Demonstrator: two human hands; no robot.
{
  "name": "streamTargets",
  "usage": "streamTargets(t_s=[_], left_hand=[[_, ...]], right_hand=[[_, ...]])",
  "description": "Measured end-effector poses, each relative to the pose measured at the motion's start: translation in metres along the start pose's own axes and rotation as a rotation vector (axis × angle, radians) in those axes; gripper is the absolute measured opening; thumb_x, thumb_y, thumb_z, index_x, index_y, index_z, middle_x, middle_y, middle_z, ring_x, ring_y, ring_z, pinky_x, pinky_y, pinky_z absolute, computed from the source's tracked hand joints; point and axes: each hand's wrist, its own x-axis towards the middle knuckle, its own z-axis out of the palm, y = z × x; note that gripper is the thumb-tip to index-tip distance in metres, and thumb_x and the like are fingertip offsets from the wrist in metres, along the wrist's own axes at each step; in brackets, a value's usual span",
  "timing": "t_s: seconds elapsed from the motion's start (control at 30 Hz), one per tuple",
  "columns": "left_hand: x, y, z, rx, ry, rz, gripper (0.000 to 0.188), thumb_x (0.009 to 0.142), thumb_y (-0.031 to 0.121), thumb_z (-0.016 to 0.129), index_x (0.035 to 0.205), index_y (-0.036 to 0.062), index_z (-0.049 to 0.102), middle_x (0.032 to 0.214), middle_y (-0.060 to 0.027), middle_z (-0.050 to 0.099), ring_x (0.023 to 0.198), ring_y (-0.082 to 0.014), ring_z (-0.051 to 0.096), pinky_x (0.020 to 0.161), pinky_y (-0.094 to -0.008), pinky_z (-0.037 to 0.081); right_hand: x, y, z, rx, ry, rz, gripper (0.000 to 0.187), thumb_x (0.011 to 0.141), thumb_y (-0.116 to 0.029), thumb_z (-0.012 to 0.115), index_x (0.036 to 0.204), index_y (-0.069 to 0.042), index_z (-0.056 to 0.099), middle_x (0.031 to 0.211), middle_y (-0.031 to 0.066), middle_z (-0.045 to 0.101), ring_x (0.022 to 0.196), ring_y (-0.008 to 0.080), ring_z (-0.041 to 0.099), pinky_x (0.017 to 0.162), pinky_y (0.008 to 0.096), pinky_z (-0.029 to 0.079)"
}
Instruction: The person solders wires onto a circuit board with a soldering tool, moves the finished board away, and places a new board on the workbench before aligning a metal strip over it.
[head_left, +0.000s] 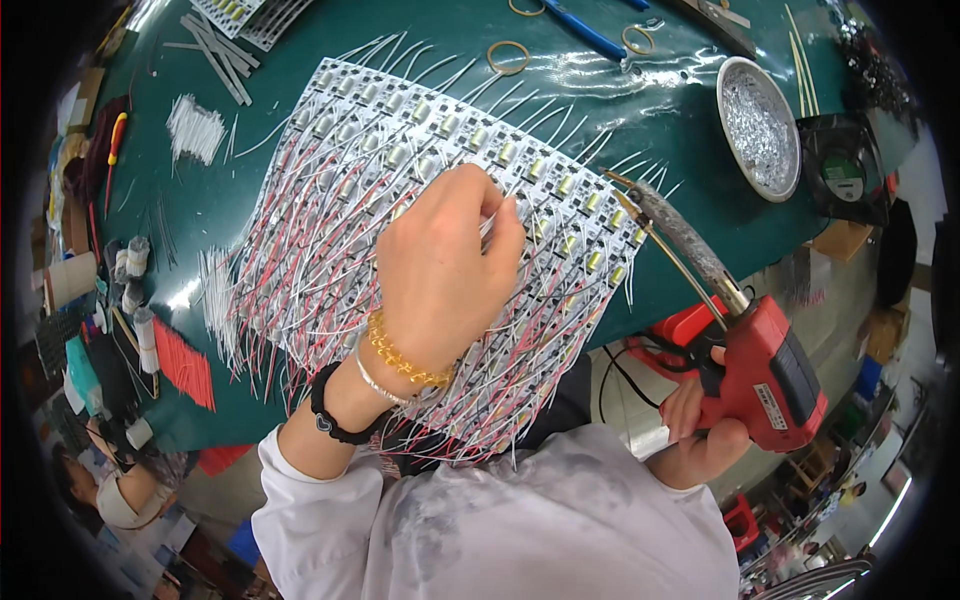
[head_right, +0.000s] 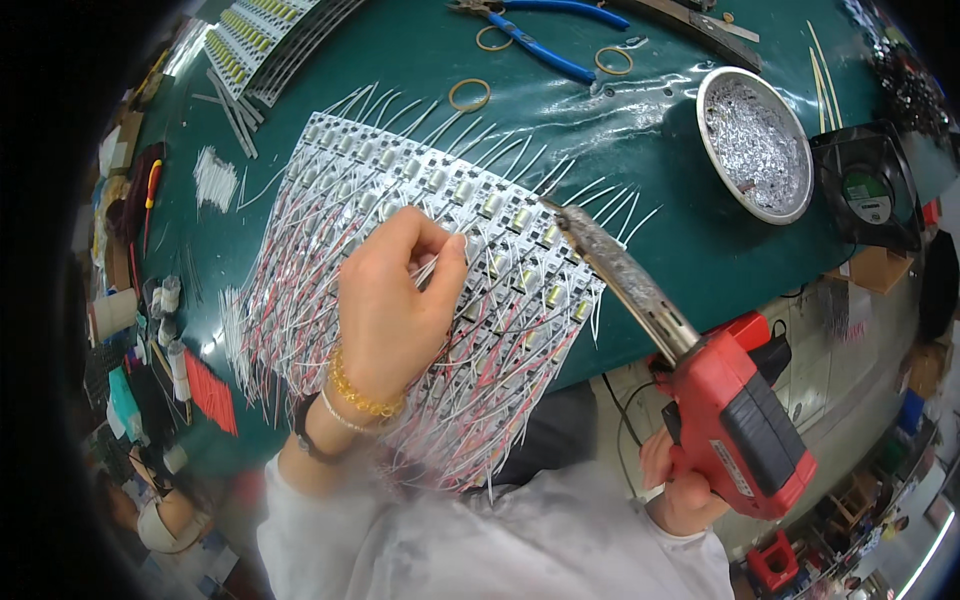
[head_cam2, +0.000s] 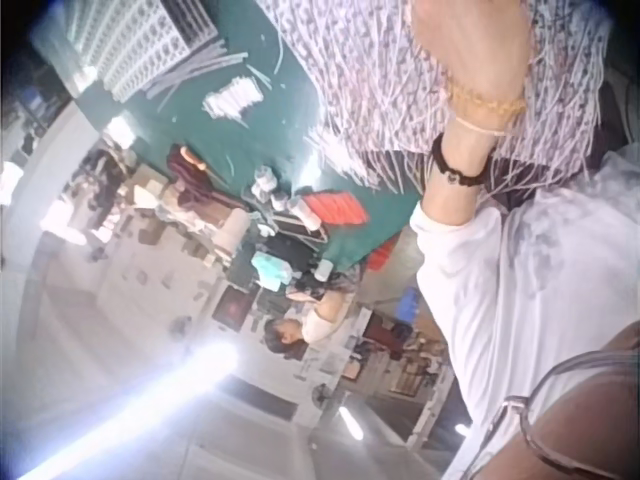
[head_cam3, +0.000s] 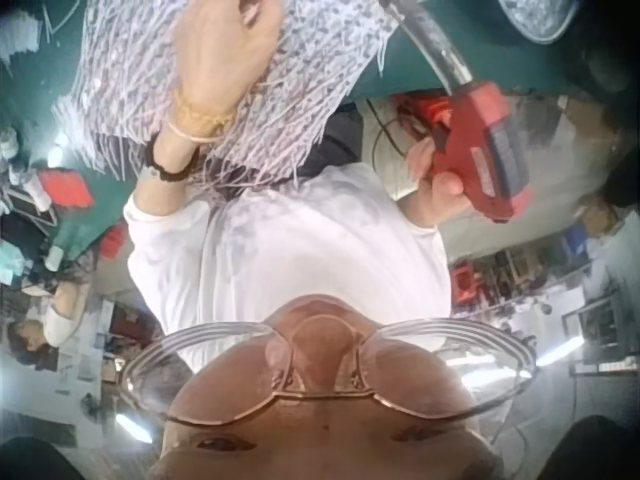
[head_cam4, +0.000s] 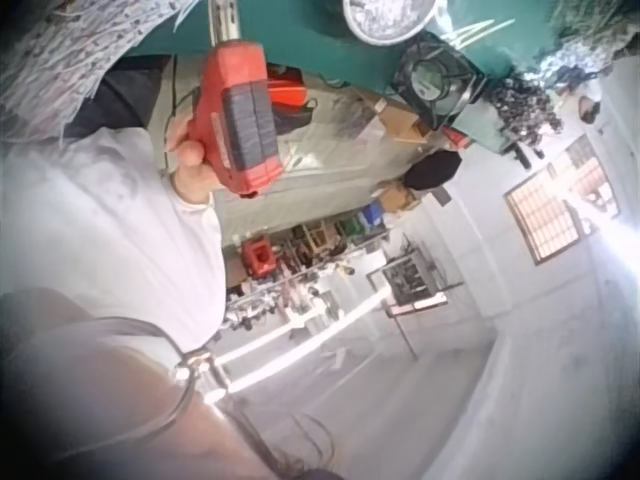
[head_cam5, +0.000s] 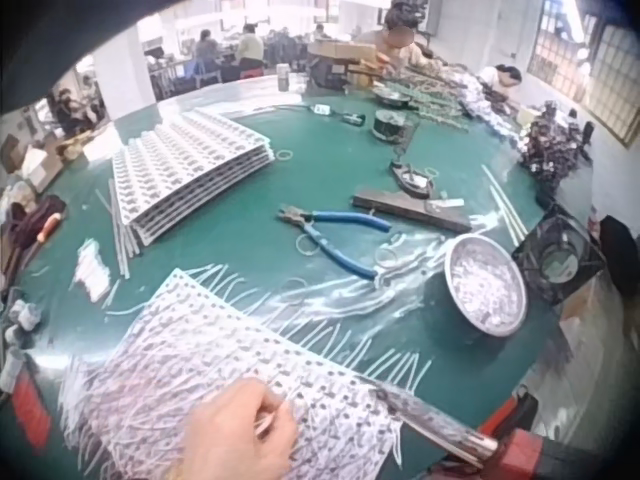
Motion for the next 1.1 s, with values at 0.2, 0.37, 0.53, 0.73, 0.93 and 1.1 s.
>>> streamTargets(t_s=[0.2,0.37,0.53,0.73,0.93,1.1], left_hand=[[0.0,-0.001,0.002,0.019,0.007,-0.012,0.011,0.073,0.007,0.06,0.07,0.0038,0.051,0.067,-0.0093,0.056,0.055,-0.0275,0.055,0.048,-0.0358,0.041],[0.0,-0.002,0.001,-0.005,0.016,-0.019,0.012,0.073,0.007,0.061,0.069,0.0035,0.051,0.066,-0.0091,0.056,0.056,-0.0268,0.056,0.048,-0.0348,0.041],[0.001,-0.002,0.001,-0.015,0.012,-0.026,0.012,0.072,0.006,0.062,0.069,0.0035,0.051,0.065,-0.0092,0.056,0.055,-0.0266,0.056,0.047,-0.0343,0.041],[0.002,-0.002,0.0,-0.011,0.011,-0.013,0.012,0.072,0.006,0.062,0.069,0.0033,0.051,0.065,-0.0095,0.056,0.055,-0.0264,0.056,0.047,-0.0339,0.042],[0.001,-0.003,-0.001,-0.027,0.01,-0.012,0.012,0.072,0.006,0.062,0.069,0.0033,0.051,0.065,-0.0098,0.056,0.055,-0.0266,0.056,0.048,-0.0342,0.042],[0.002,-0.003,0.0,-0.015,-0.004,-0.005,0.012,0.072,0.006,0.062,0.069,0.0033,0.051,0.064,-0.0095,0.056,0.057,-0.0262,0.057,0.049,-0.0339,0.043]], right_hand=[[0.004,0.007,-0.012,-0.073,-0.106,0.102,0.076,0.077,-0.055,0.056,0.109,0.012,0.042,0.046,0.0005,0.042,0.035,0.0087,0.038,0.034,0.0214,0.031],[0.004,0.015,-0.019,-0.167,-0.16,0.092,0.069,0.075,-0.051,0.062,0.104,0.009,0.044,0.049,0.0014,0.044,0.036,0.0113,0.041,0.036,0.0229,0.032],[0.004,0.021,-0.024,-0.266,-0.204,0.078,0.062,0.073,-0.046,0.067,0.1,0.006,0.047,0.051,0.0023,0.046,0.038,0.0138,0.043,0.037,0.0245,0.032],[0.006,0.02,-0.024,-0.355,-0.247,0.055,0.056,0.071,-0.041,0.073,0.096,0.002,0.05,0.054,0.0032,0.048,0.039,0.0163,0.045,0.038,0.026,0.033],[0.015,0.011,-0.017,-0.374,-0.303,0.016,0.059,0.071,-0.042,0.072,0.104,0.002,0.049,0.055,0.0021,0.048,0.04,0.0133,0.045,0.039,0.0244,0.035],[0.016,0.01,-0.016,-0.204,-0.263,0.106,0.061,0.071,-0.042,0.072,0.106,0.002,0.048,0.055,0.002,0.048,0.04,0.0125,0.045,0.039,0.0241,0.035]])
